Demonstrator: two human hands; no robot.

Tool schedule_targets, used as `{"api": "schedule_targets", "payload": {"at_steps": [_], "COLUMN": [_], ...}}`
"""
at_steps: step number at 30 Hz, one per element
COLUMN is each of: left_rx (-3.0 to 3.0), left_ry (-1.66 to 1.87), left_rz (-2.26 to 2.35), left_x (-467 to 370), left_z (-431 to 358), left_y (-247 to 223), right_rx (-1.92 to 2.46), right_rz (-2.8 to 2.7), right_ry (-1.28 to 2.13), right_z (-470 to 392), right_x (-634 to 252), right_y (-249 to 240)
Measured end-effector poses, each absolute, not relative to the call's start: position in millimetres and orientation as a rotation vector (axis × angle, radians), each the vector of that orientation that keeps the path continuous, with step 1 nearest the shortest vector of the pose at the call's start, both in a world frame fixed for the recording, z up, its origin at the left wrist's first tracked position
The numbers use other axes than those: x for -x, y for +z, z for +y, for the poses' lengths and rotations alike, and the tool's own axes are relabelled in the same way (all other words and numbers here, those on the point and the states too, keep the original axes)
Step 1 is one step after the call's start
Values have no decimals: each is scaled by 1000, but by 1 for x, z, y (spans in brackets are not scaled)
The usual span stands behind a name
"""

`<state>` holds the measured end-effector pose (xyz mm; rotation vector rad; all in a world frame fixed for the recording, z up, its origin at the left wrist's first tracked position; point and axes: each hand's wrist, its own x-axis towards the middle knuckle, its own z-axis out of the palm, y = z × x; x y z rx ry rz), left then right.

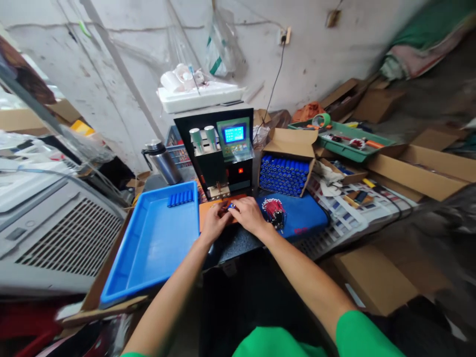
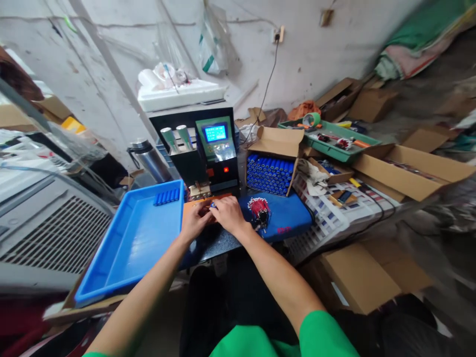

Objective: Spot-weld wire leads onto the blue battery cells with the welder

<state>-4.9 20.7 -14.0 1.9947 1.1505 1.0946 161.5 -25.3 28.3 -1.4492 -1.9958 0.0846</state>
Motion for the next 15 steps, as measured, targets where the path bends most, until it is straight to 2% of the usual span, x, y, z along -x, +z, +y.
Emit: {"api": "schedule_targets", "payload": {"at_steps": [3, 8, 15], "left_rx": [-1943, -2017, -2105], "left_ry": [1057, 1029, 1034], "left_rz": [1201, 1231, 1281], "left_x": [6, 6, 8], "left_z": [23, 24, 23], "left_y": [-14, -10, -7], "right_rx": [1451, 1465, 1588], "right_rz": [-1722, -1390, -1488], "right_ry": [27, -251, -451], "right_z": [-16, 11, 68], "right_x": [-186, -259, -304], "right_y": [25, 37, 52]}}
